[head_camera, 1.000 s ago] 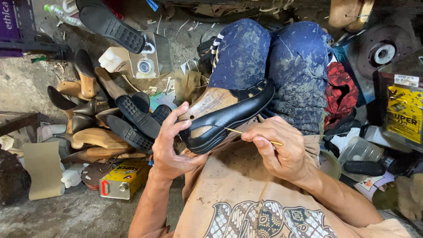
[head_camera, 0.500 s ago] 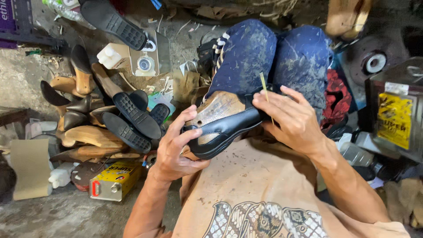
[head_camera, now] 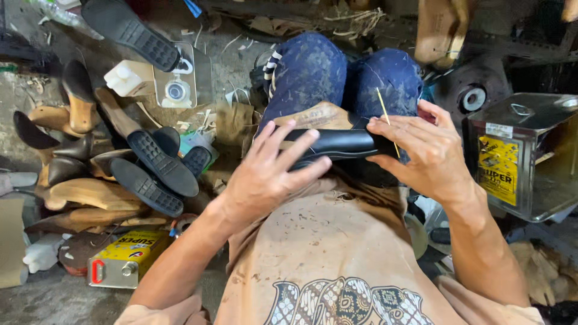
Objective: The person sits on the floor and repairs a black shoe using a wooden stick to apply adhesive to the sole. They then use a hammer to tap the shoe and a knife to trim the edges of the sole.
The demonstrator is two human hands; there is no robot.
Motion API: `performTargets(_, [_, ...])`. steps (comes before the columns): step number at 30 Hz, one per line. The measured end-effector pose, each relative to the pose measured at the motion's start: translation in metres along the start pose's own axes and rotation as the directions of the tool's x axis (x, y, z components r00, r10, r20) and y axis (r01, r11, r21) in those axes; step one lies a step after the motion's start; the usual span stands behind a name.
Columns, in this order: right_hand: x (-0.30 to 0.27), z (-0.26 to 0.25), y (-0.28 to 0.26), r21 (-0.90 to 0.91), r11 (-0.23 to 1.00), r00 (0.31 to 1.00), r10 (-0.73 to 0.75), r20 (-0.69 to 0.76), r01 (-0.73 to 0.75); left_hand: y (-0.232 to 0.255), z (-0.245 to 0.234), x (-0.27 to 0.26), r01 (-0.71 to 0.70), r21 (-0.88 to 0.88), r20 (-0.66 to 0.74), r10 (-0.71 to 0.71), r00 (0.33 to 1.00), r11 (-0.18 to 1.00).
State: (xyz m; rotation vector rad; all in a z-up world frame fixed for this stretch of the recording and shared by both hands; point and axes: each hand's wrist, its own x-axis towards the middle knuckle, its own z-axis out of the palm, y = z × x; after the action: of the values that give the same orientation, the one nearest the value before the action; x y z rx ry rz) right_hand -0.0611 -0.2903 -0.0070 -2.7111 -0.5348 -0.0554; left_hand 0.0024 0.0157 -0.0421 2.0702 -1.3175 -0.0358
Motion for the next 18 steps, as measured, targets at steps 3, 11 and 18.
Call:
performTargets(3, [-0.010, 0.001, -0.005, -0.001, 1.000, 0.999, 0.030, -0.011, -0.030, 0.009, 0.006, 0.000, -0.092, 0.206, 0.127, 0.067, 0.990, 0.974])
performTargets(11, [-0.026, 0.004, -0.072, 0.400, 0.897, 0.925, 0.298, -0.237, -0.186, 0.016, 0.010, 0.001, 0.003, 0.285, 0.184, -0.057, 0.981, 0.959])
performTargets(18, [-0.013, 0.022, -0.094, 0.483, 0.853, 0.927, 0.322, -0.189, -0.198, 0.022, 0.014, -0.002, 0.016, 0.249, 0.154, -0.056, 0.987, 0.968])
